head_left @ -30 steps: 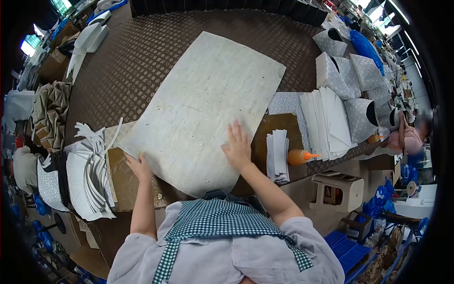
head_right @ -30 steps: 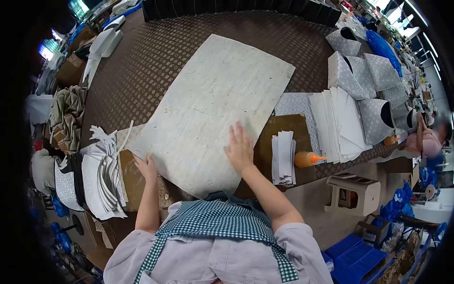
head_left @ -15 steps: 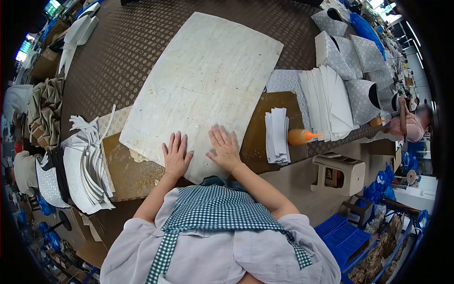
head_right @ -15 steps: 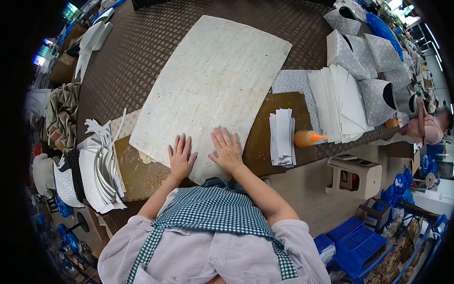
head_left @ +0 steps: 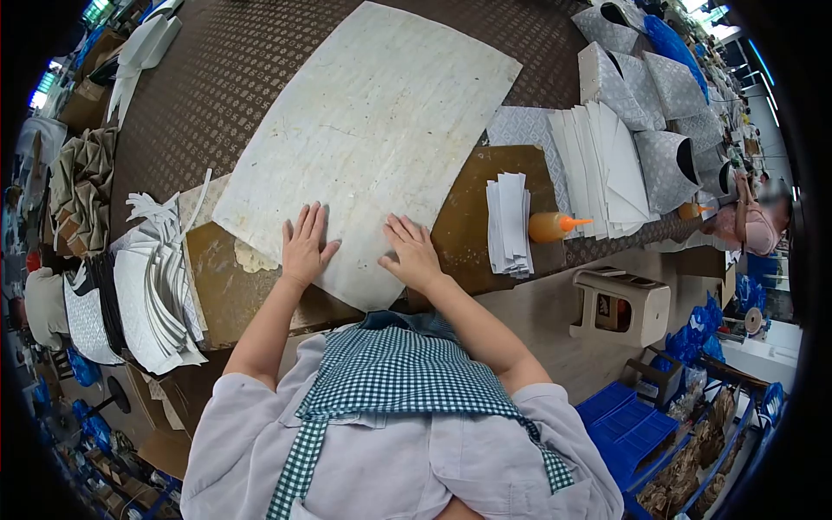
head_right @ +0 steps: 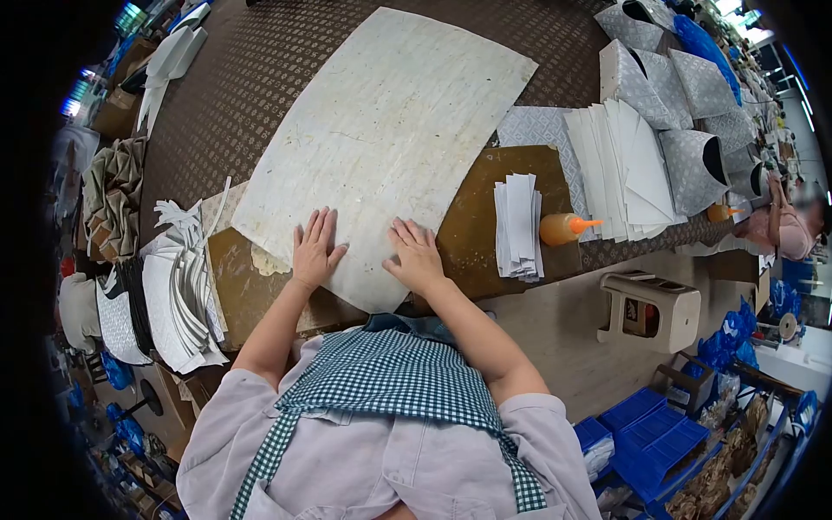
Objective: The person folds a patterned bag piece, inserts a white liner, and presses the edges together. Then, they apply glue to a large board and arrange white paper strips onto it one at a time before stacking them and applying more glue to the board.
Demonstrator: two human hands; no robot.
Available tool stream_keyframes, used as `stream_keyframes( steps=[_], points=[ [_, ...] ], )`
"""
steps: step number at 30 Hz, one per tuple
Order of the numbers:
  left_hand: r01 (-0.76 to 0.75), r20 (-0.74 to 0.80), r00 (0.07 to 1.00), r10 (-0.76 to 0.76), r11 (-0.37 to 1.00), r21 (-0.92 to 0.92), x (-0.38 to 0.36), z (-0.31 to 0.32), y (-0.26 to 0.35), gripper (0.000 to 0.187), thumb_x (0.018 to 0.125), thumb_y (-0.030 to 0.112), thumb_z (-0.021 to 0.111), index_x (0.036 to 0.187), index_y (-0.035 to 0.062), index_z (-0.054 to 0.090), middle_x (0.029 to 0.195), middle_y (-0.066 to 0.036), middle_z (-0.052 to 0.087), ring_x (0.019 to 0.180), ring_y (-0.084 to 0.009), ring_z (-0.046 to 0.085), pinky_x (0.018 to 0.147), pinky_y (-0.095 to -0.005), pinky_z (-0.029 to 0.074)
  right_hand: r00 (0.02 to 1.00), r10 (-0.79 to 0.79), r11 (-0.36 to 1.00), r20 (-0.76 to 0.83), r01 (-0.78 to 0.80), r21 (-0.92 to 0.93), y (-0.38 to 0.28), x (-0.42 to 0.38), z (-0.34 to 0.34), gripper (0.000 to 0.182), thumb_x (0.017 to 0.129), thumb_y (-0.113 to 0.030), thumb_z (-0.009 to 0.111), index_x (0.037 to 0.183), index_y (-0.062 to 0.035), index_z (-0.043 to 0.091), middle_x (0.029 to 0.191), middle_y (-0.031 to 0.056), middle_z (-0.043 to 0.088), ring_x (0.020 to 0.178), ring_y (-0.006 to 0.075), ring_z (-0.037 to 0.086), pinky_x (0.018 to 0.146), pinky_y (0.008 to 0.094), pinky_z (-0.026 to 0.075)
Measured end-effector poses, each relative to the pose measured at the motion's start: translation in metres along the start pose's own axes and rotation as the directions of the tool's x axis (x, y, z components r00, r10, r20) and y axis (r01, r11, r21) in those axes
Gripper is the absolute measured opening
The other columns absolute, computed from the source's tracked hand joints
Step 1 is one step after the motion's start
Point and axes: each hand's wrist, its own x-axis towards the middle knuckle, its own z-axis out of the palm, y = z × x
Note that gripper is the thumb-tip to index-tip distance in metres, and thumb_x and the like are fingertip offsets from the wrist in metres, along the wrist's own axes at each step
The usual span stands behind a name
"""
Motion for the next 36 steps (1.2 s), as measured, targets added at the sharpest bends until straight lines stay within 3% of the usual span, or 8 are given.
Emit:
stream_keyframes(
  steps=[6, 12, 17, 21, 26, 30, 34, 36],
  points=[
    [0.024, -0.019, 1.0, -0.025, 0.998, -0.065, -0.002, 0.012, -0.001, 0.074, 0.088, 0.05, 0.054, 0.149, 0.0155, 0.029, 0.157, -0.003, 0.023, 0.146, -0.0242, 0.017, 0.113, -0.0573, 0.016, 0.852, 0.151, 0.942, -0.501, 0.029, 0.333, 0.008, -0.038, -0.035, 0.013, 0.079, -0.002, 0.065, 0.092, -0.003, 0.065, 0.088, 0.0078, 0.064, 0.089, 0.0233, 0.062, 0.079, 0.0339, 0.05],
    [0.12, 0.027, 0.992, -0.125, 0.844, -0.522, 0.011, 0.013, -0.022, 0.053, 0.096, 0.039, 0.049, 0.139, 0.0081, 0.046, 0.146, -0.009, 0.044, 0.141, -0.0268, 0.031, 0.113, -0.0517, 0.019, 0.743, 0.626, 0.548, -0.236, -0.204, 0.812, 0.066, -0.127, -0.078, 0.015, 0.092, -0.008, 0.06, 0.103, 0.0012, 0.066, 0.089, 0.0053, 0.069, 0.075, 0.0082, 0.062, 0.069, 0.0222, 0.051],
    [0.02, 0.22, 0.817, -0.533, -0.355, -0.935, 0.037, 0.003, -0.061, 0.049, 0.099, 0.033, 0.047, 0.124, -0.0083, 0.054, 0.113, -0.015, 0.065, 0.112, -0.0268, 0.059, 0.109, -0.0395, 0.031, 0.548, 0.736, 0.541, -0.399, -0.121, 0.832, 0.122, -0.153, -0.126, 0.017, 0.097, -0.016, 0.055, 0.096, -0.0005, 0.064, 0.074, -0.0011, 0.059, 0.063, 0.0037, 0.053, 0.057, 0.0191, 0.044],
    [0.215, 0.205, 0.72, -0.663, -0.068, -0.974, 0.031, -0.042, -0.006, 0.036, 0.097, 0.032, 0.052, 0.119, 0.005, 0.06, 0.107, -0.007, 0.067, 0.1, -0.0173, 0.064, 0.082, -0.0291, 0.041, 0.61, 0.759, 0.412, -0.229, -0.177, 0.894, 0.161, -0.162, -0.145, 0.031, 0.097, -0.026, 0.057, 0.077, -0.0041, 0.062, 0.053, -0.0051, 0.046, 0.047, 0.0015, 0.041, 0.043, 0.02, 0.031],
    [0.225, 0.132, 0.847, -0.514, 0.122, -0.967, 0.024, -0.039, 0.088, 0.029, 0.096, 0.026, 0.056, 0.114, 0.0053, 0.064, 0.101, -0.005, 0.069, 0.09, -0.012, 0.064, 0.078, -0.0267, 0.046, 0.695, 0.717, 0.324, -0.049, -0.27, 0.907, 0.166, -0.179, -0.177, 0.037, 0.094, -0.029, 0.062, 0.064, -0.0082, 0.056, 0.047, -0.0049, 0.042, 0.038, 0.0031, 0.036, 0.037, 0.0207, 0.026],
    [0.239, 0.189, 0.961, -0.201, 0.26, -0.936, 0.028, 0.0, 0.167, 0.034, 0.095, 0.022, 0.056, 0.122, 0.0024, 0.059, 0.106, -0.005, 0.066, 0.091, -0.0121, 0.063, 0.077, -0.0259, 0.048, 0.593, 0.765, 0.416, -0.25, -0.16, 0.895, 0.213, -0.181, -0.172, 0.019, 0.091, -0.024, 0.066, 0.089, -0.0064, 0.058, 0.071, -0.0024, 0.056, 0.059, 0.003, 0.049, 0.052, 0.018, 0.04],
    [0.28, 0.249, 0.959, -0.137, 0.31, -0.909, 0.043, 0.022, 0.233, 0.044, 0.094, 0.028, 0.059, 0.128, 0.0007, 0.053, 0.109, -0.007, 0.063, 0.094, -0.0136, 0.059, 0.077, -0.0282, 0.049, 0.716, 0.659, 0.623, -0.231, -0.348, 0.7, 0.215, -0.16, -0.171, 0.083, 0.074, -0.027, 0.081, 0.14, 0.0002, 0.038, 0.133, 0.0175, 0.049, 0.116, 0.0275, 0.051, 0.094, 0.0376, 0.046],
    [0.421, 0.39, 0.907, -0.161, 0.328, -0.845, 0.052, 0.023, 0.246, 0.05, 0.091, 0.029, 0.063, 0.128, -0.0016, 0.052, 0.111, -0.011, 0.063, 0.095, -0.0165, 0.061, 0.078, -0.0293, 0.051, 0.802, 0.514, 0.804, -0.305, -0.325, 0.499, 0.232, -0.15, -0.16, 0.083, 0.073, -0.018, 0.079, 0.143, -0.001, 0.037, 0.133, 0.0186, 0.048, 0.112, 0.0261, 0.055, 0.093, 0.0367, 0.047]
  ],
)
